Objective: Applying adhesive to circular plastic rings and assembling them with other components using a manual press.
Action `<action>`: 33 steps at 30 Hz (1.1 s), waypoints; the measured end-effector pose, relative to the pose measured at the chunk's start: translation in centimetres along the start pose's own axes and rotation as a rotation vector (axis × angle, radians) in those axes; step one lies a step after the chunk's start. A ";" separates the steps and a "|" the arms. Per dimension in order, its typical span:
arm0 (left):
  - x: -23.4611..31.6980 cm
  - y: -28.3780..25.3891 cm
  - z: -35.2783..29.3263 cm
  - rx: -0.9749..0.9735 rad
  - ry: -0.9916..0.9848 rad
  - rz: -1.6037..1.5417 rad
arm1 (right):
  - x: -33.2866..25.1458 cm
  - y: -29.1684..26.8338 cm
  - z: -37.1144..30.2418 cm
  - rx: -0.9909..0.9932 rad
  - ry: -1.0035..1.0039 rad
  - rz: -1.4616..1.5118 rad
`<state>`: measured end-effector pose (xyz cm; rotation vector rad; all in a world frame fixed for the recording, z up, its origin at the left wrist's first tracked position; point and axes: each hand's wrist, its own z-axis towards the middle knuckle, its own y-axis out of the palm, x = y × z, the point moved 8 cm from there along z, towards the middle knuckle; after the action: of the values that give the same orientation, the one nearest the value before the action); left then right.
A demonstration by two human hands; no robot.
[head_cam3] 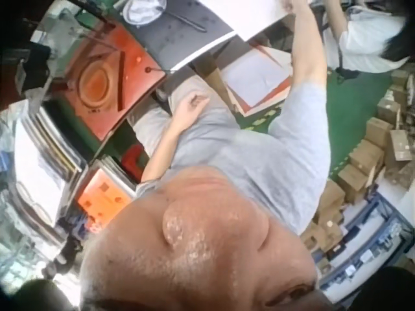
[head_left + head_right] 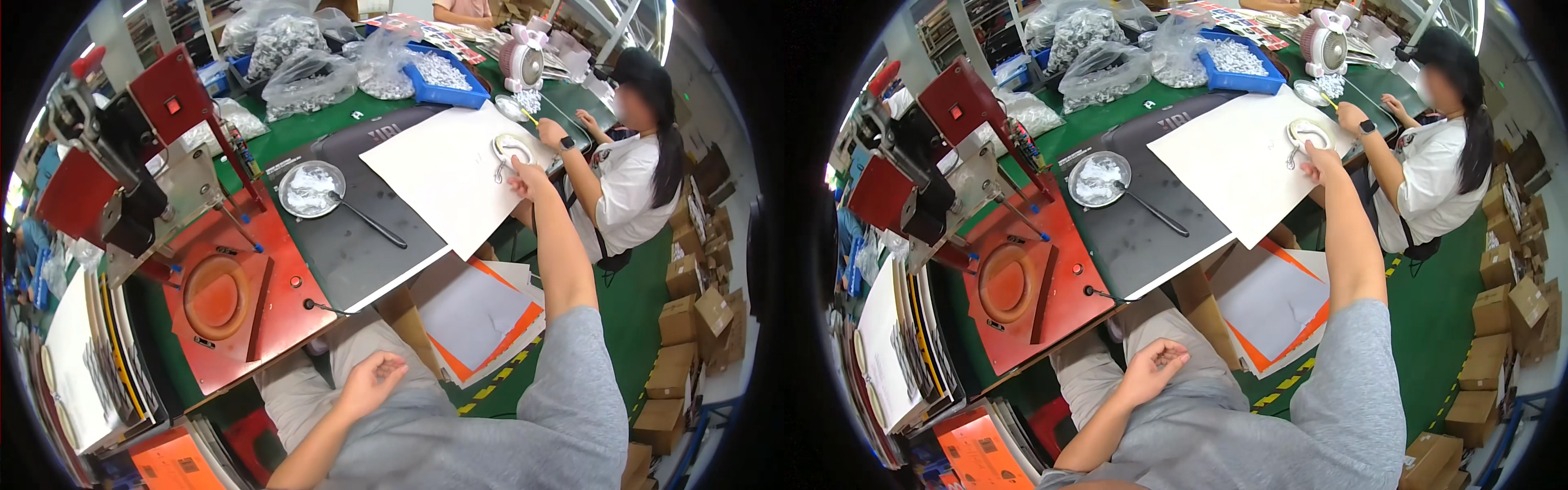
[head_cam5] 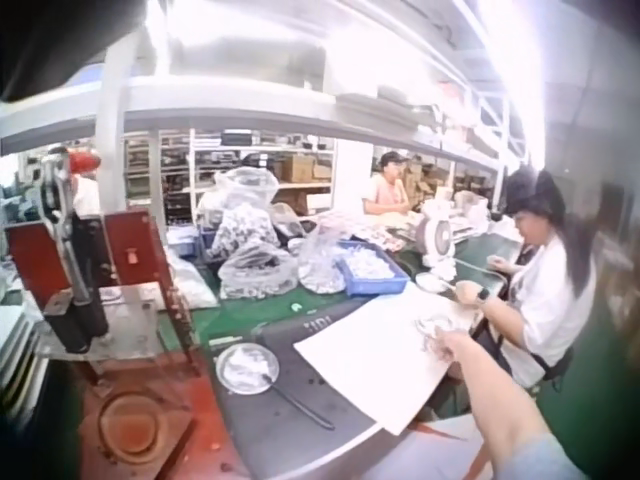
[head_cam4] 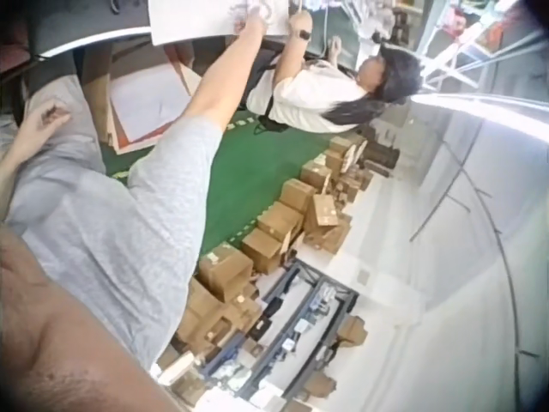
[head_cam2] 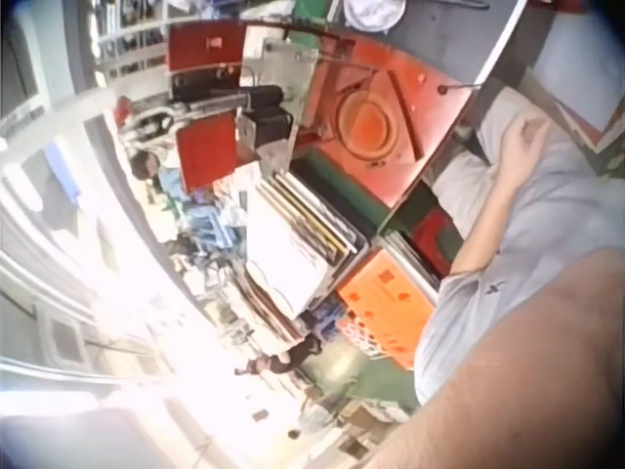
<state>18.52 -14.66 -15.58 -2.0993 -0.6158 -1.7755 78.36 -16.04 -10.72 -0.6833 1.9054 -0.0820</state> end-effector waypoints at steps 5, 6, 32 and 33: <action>-1.0 -0.5 -1.3 0.015 -0.018 -0.051 | -0.3 -0.3 -1.9 0.171 -0.108 -0.204; -1.0 -0.7 -1.7 0.020 -0.017 -0.062 | -2.2 -0.6 -3.4 0.300 -0.335 -0.378; 3.4 -23.0 -33.6 1.482 -0.048 0.039 | 19.2 32.1 -58.4 -1.944 0.353 0.065; 3.8 -23.9 -37.1 1.662 -0.058 0.222 | 19.8 32.1 -57.4 -1.875 0.276 0.008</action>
<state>-24.73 -12.53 -6.08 -0.9110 -1.1874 -0.4931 9.77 -13.29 -13.43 -1.8580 1.7658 1.8686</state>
